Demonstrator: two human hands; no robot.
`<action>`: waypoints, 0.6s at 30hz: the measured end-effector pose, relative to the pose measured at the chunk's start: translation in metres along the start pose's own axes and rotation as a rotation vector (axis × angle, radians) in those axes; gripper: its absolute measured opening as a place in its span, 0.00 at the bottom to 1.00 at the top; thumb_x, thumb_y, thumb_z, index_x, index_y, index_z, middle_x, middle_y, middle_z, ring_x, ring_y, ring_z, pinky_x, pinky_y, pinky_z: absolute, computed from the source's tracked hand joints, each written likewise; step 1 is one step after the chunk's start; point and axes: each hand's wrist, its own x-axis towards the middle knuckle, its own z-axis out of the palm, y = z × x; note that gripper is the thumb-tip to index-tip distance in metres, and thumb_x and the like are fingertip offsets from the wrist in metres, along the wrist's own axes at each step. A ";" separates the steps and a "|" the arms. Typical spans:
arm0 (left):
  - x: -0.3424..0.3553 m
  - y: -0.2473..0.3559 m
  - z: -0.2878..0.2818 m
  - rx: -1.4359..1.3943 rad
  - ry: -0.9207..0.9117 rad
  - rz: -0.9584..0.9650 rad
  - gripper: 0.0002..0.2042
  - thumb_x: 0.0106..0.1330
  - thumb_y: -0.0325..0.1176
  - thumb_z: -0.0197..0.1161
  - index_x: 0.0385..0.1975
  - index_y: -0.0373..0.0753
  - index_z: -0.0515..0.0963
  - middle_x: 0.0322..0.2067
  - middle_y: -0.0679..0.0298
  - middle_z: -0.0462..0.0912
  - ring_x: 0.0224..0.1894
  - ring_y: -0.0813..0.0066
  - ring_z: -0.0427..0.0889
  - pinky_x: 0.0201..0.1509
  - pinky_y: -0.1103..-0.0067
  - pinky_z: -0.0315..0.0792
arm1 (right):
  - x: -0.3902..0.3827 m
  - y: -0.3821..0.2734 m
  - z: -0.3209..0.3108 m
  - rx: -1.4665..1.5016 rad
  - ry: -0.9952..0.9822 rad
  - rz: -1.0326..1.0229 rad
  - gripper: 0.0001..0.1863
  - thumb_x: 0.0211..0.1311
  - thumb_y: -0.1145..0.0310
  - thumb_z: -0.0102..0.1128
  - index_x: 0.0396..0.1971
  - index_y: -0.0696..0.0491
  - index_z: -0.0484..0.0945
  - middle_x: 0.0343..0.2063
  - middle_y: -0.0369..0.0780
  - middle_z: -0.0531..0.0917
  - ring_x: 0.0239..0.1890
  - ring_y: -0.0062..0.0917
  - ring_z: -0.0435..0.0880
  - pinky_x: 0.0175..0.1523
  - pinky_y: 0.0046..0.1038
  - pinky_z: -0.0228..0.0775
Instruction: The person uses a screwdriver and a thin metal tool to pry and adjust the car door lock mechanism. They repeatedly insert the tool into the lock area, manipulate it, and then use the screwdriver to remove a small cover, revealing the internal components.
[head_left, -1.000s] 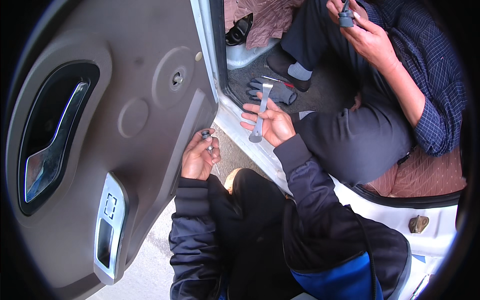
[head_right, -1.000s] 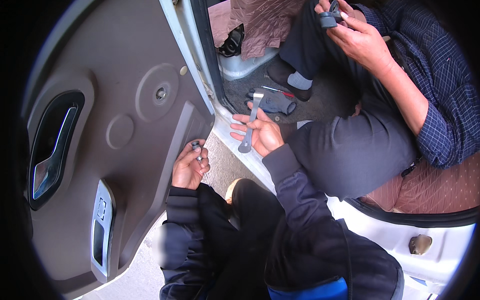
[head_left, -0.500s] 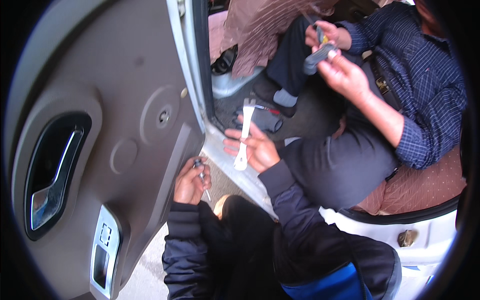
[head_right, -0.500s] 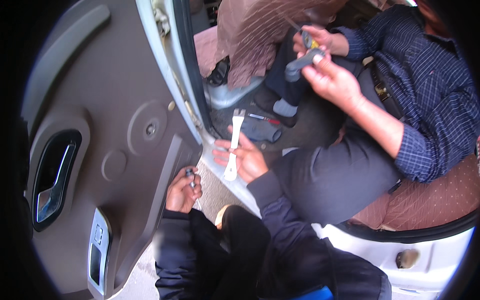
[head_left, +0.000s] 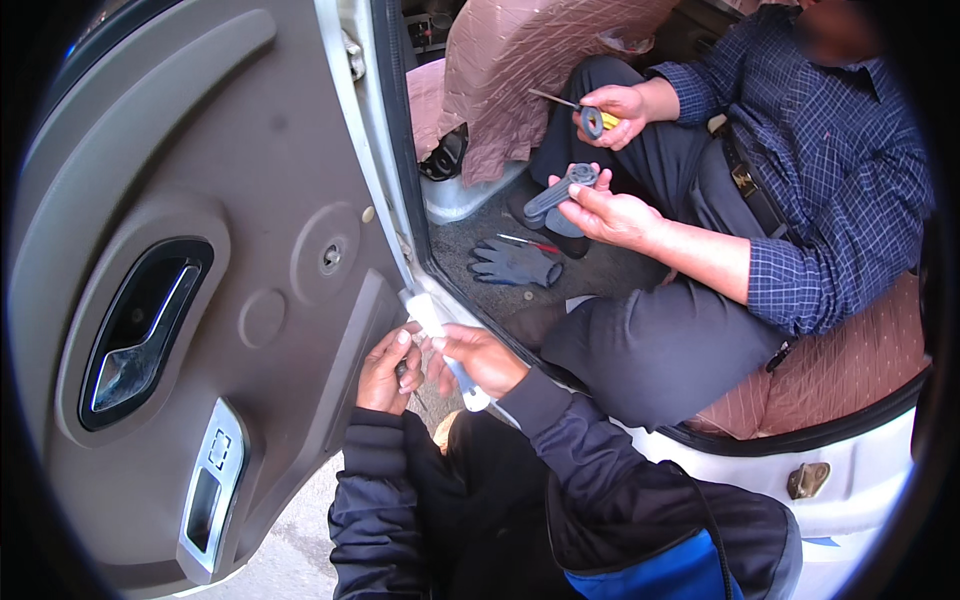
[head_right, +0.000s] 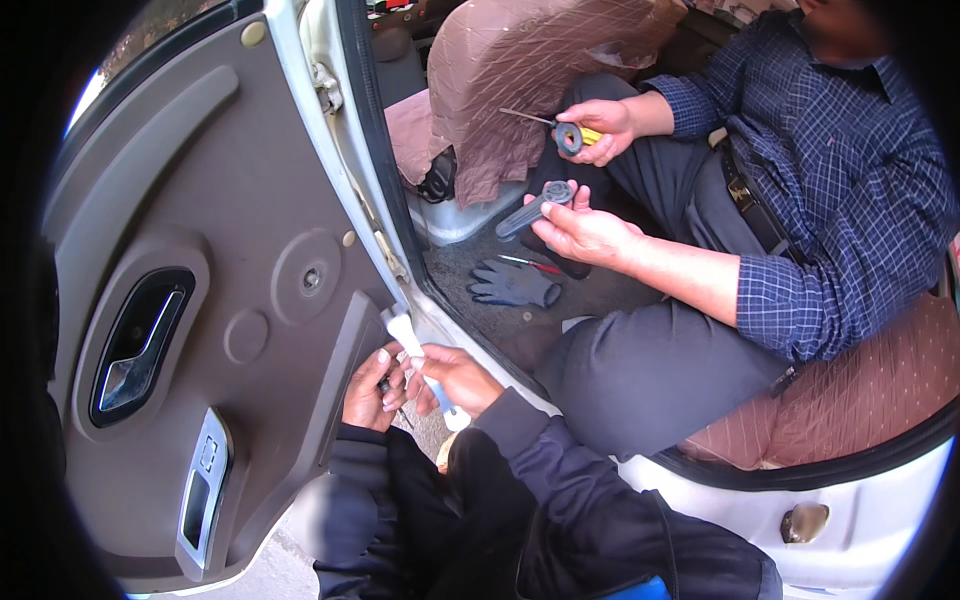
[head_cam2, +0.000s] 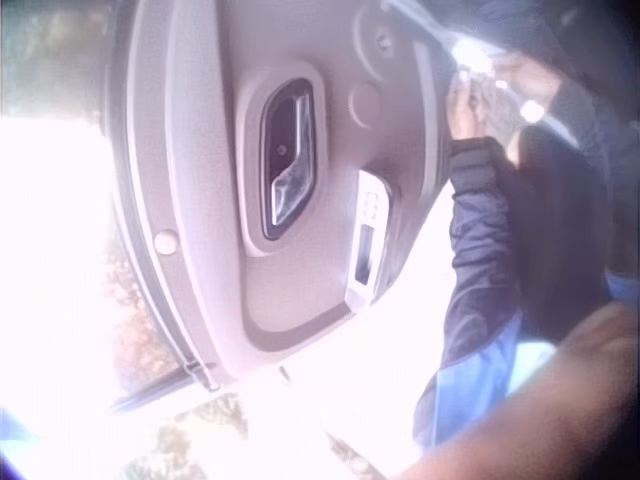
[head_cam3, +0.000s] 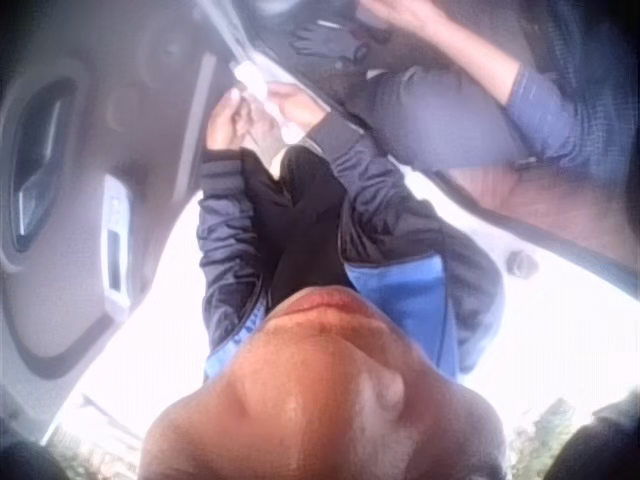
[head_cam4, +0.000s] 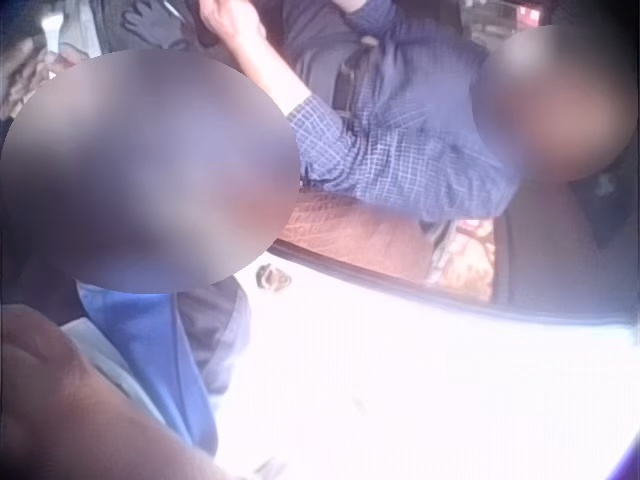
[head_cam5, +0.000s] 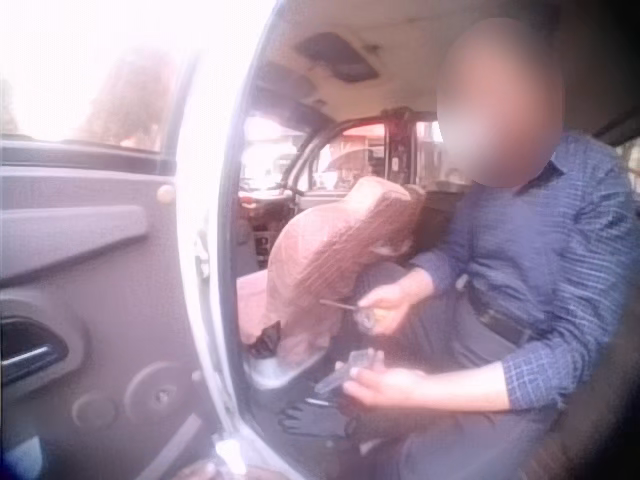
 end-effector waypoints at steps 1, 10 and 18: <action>0.000 -0.001 0.001 -0.005 0.008 0.012 0.12 0.75 0.37 0.64 0.31 0.37 0.75 0.22 0.68 0.71 0.17 0.84 0.63 0.19 0.85 0.56 | -0.005 0.003 0.003 -0.025 -0.032 0.023 0.16 0.81 0.61 0.48 0.52 0.58 0.77 0.32 0.42 0.85 0.26 0.25 0.84 0.36 0.25 0.75; -0.004 -0.005 0.003 0.081 0.053 0.073 0.08 0.70 0.30 0.66 0.31 0.35 0.75 0.22 0.67 0.73 0.16 0.83 0.64 0.20 0.83 0.57 | -0.024 0.022 0.005 -0.086 -0.013 0.069 0.14 0.80 0.63 0.47 0.48 0.59 0.76 0.29 0.43 0.84 0.25 0.26 0.84 0.32 0.27 0.76; -0.011 -0.002 0.001 0.008 0.042 0.097 0.08 0.71 0.30 0.66 0.31 0.36 0.76 0.23 0.65 0.76 0.17 0.84 0.65 0.19 0.84 0.56 | -0.039 0.039 0.003 -0.110 -0.018 0.066 0.16 0.80 0.64 0.45 0.50 0.60 0.78 0.31 0.41 0.85 0.29 0.23 0.85 0.38 0.25 0.75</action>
